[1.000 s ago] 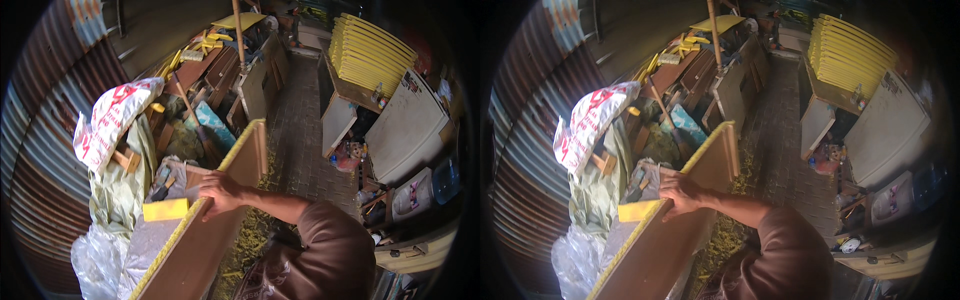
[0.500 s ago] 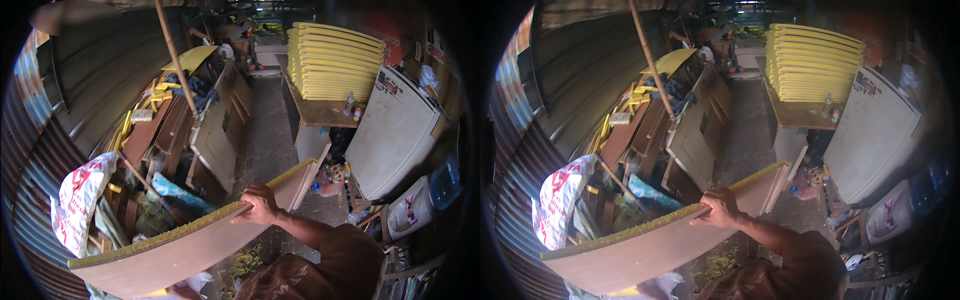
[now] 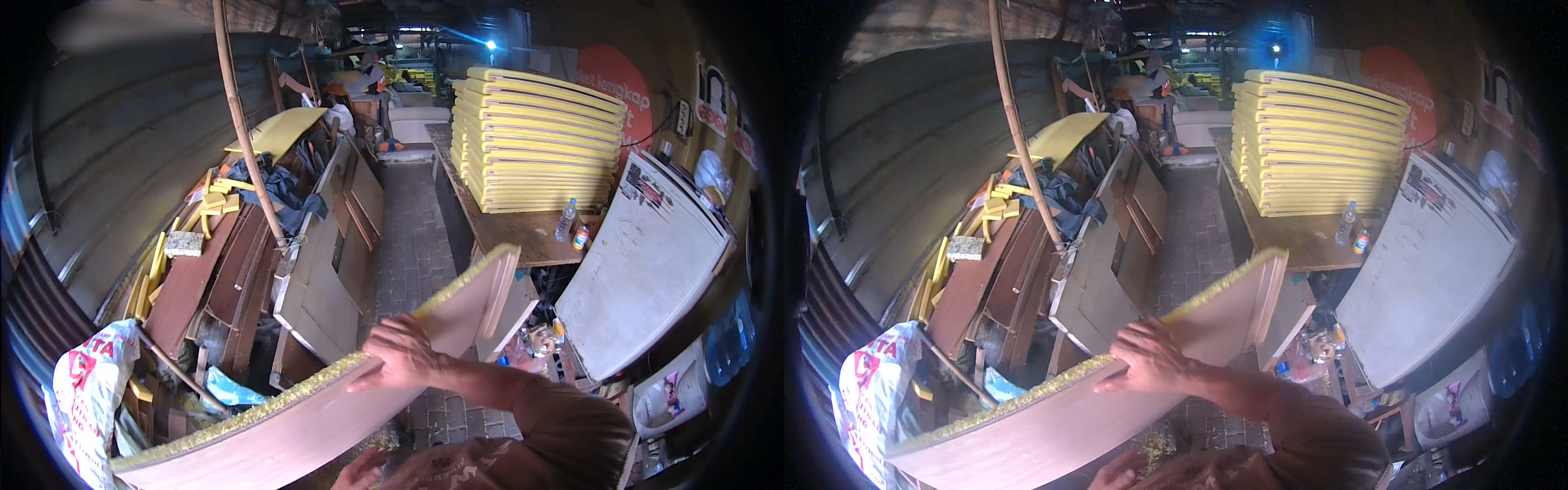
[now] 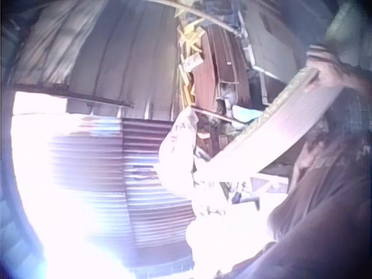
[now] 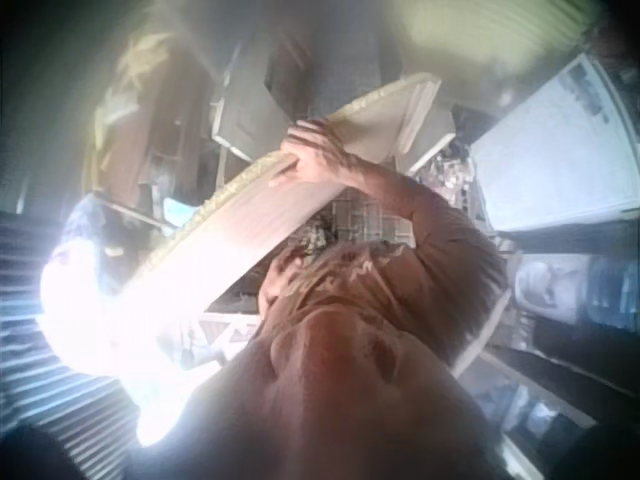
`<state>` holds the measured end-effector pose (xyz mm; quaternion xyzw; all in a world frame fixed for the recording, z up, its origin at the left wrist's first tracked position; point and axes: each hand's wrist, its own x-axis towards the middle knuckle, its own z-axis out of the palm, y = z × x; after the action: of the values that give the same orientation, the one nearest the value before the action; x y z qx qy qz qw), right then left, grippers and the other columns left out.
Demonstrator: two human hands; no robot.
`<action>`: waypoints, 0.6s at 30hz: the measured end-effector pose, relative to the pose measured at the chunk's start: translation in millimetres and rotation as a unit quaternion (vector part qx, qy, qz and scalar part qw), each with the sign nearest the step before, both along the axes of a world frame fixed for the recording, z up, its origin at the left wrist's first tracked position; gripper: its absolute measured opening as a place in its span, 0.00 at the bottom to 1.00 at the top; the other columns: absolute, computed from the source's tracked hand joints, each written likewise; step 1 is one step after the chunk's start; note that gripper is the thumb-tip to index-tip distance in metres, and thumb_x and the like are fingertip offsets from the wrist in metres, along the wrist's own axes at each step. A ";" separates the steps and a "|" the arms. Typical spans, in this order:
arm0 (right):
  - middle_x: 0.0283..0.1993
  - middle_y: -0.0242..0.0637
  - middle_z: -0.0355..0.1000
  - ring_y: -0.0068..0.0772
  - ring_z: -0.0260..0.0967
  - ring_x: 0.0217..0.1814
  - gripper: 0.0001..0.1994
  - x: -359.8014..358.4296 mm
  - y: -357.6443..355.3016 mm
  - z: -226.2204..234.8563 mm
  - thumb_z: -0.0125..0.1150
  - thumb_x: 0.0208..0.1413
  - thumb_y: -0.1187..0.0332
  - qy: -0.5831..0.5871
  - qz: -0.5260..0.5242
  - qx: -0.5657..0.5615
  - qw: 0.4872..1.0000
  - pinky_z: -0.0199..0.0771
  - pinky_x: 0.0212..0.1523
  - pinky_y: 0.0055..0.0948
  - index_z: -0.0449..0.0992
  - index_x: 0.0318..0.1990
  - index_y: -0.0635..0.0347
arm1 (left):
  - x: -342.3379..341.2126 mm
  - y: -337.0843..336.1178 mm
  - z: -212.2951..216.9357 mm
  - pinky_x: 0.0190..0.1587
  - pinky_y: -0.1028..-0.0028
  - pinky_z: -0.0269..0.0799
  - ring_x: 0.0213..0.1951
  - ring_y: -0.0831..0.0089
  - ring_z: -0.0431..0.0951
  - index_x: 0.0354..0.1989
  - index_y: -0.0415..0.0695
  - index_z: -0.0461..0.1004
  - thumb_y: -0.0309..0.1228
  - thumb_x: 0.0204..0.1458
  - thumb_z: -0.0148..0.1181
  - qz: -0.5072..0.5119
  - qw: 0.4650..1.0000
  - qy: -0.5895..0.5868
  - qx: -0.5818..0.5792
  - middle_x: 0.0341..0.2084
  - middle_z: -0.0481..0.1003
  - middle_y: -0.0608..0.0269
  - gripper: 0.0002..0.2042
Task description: The person picks up a wooden board and places it on a workbench. They attach a yellow foam strip to the board's edge, then use a knife to trim the excess foam. The person repeats this process with a second board, stacking the finished panels.
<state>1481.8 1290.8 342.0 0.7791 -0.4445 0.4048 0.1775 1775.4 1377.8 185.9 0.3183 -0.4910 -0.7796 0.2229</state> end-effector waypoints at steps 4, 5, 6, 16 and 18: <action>0.31 0.31 0.65 0.31 0.65 0.42 0.31 -28.0 -112.0 -0.1 0.64 0.45 0.31 0.107 0.011 0.042 0.993 0.60 0.48 0.38 0.73 0.27 0.55 | -33.8 -91.3 119.5 0.65 0.57 0.61 0.63 0.54 0.67 0.68 0.39 0.60 0.44 0.54 0.66 0.121 0.903 0.013 -0.412 0.63 0.65 0.47 0.36; 0.33 0.31 0.65 0.31 0.65 0.43 0.31 -37.3 -131.4 -1.8 0.62 0.45 0.31 0.126 0.008 0.057 0.990 0.59 0.50 0.39 0.73 0.28 0.54 | -42.5 -117.7 132.2 0.65 0.57 0.61 0.63 0.53 0.66 0.68 0.39 0.60 0.44 0.52 0.68 0.192 0.826 -0.083 -0.523 0.64 0.64 0.47 0.38; 0.36 0.32 0.67 0.32 0.64 0.46 0.31 -47.3 -156.7 7.1 0.61 0.47 0.32 0.159 0.018 0.097 0.982 0.57 0.52 0.41 0.76 0.32 0.55 | -55.2 -156.8 148.1 0.64 0.54 0.61 0.62 0.49 0.67 0.68 0.37 0.58 0.53 0.51 0.64 0.213 0.726 -0.159 -0.634 0.61 0.66 0.43 0.42; 0.33 0.27 0.71 0.28 0.66 0.44 0.30 -132.3 -391.3 84.5 0.60 0.45 0.33 0.451 0.082 -0.021 0.889 0.59 0.53 0.38 0.79 0.34 0.53 | -200.3 -457.9 104.7 0.33 0.70 0.74 0.29 0.66 0.80 0.45 0.34 0.76 0.32 0.53 0.70 0.152 0.891 -0.118 -0.411 0.31 0.82 0.58 0.16; 0.36 0.28 0.72 0.29 0.66 0.45 0.28 -157.0 -440.9 97.9 0.62 0.44 0.36 0.460 0.112 -0.033 0.880 0.59 0.57 0.41 0.79 0.35 0.54 | -243.7 -498.7 95.8 0.38 0.75 0.72 0.35 0.80 0.75 0.45 0.33 0.76 0.30 0.60 0.63 0.165 0.911 -0.031 -0.376 0.35 0.81 0.65 0.11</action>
<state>1324.8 849.9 439.9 0.9158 -0.2090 0.0323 0.3415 1531.7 879.1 281.6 0.3119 -0.6946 -0.4794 0.4363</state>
